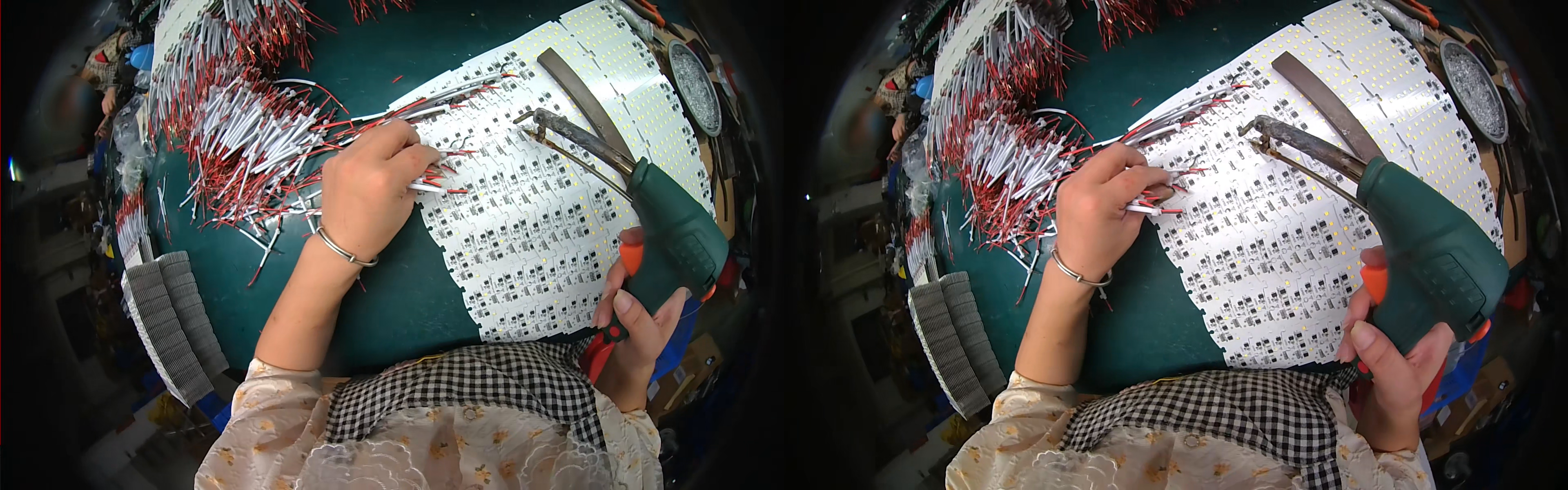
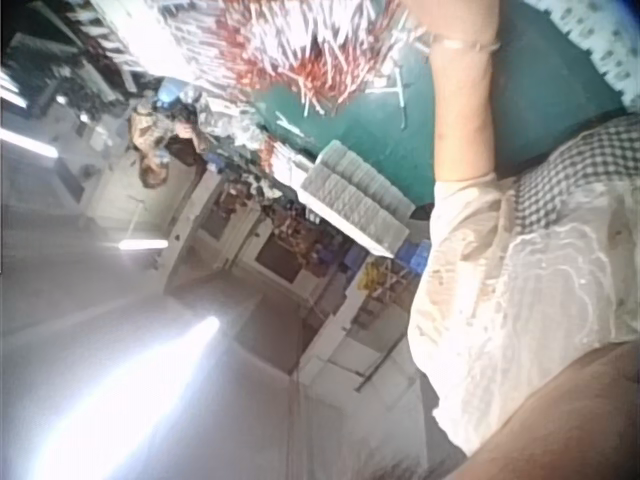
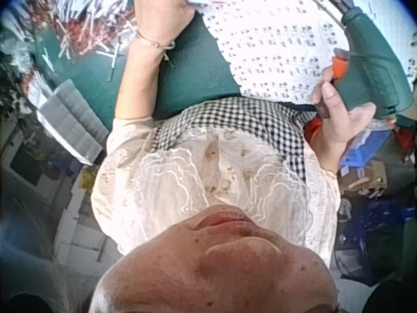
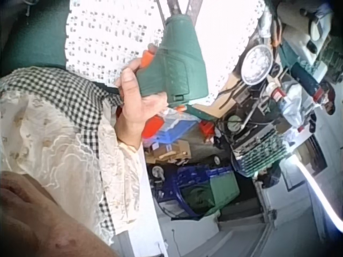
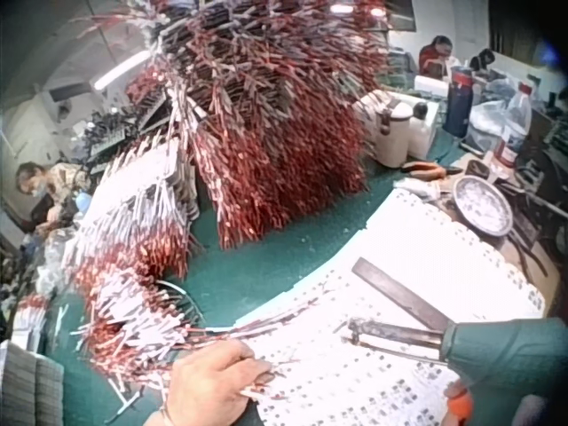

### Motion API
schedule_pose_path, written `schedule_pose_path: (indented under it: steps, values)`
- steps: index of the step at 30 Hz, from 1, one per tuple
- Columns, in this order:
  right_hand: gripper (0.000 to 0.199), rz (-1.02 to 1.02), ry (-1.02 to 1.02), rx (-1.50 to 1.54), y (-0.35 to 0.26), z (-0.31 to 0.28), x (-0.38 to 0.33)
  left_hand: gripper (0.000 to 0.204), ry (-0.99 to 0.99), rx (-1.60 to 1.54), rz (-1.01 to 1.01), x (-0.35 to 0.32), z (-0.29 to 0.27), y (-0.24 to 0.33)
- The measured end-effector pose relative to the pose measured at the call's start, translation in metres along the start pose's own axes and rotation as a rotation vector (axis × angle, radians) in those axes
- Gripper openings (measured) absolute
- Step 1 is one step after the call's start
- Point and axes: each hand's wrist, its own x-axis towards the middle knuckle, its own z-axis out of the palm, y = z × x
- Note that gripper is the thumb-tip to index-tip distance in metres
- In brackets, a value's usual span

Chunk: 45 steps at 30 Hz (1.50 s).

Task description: The person solders pre-cut wires onto an LED light strip matrix using a soldering iron and solder from a spool.

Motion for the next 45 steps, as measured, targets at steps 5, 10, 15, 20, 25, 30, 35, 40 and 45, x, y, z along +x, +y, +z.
schedule_pose_path:
  steps: [5, 10, 15, 20, 25, 30, 35, 40, 45]
  values:
    - [0.064, 0.033, -0.088, 0.102, 0.003, -0.014, -0.004, 0.019, 0.054, 0.08, 0.103, 0.009, -0.001, 0.004]
    - [0.063, 0.035, -0.073, 0.102, 0.002, -0.017, -0.002, 0.031, 0.226, -0.058, 0.151, 0.015, 0.003, 0.014]
    - [0.061, 0.044, -0.104, 0.094, 0.004, -0.016, -0.002, 0.05, 0.077, 0.019, 0.16, 0.019, 0.016, 0.017]
    - [0.061, 0.081, -0.12, 0.085, 0.004, -0.014, -0.001, 0.049, 0.03, 0.043, 0.089, 0.018, 0.021, 0.017]
    - [0.06, 0.082, -0.119, 0.084, 0.005, -0.01, 0.0, 0.046, 0.036, -0.019, 0.106, 0.018, 0.024, 0.014]
    - [0.059, 0.096, -0.194, 0.044, 0.006, -0.009, 0.001, 0.043, 0.04, -0.055, 0.093, 0.017, 0.025, 0.013]
    - [0.051, 0.073, 0.01, -0.009, 0.006, 0.015, 0.001, 0.041, 0.044, -0.077, 0.083, 0.019, 0.024, 0.014]
    - [0.047, 0.115, -0.059, 0.021, 0.012, 0.006, -0.001, 0.04, 0.034, -0.109, 0.068, 0.02, 0.023, 0.014]
    - [0.05, 0.072, -0.081, -0.034, 0.013, 0.014, -0.001, 0.041, 0.016, -0.096, 0.099, 0.02, 0.021, 0.013]
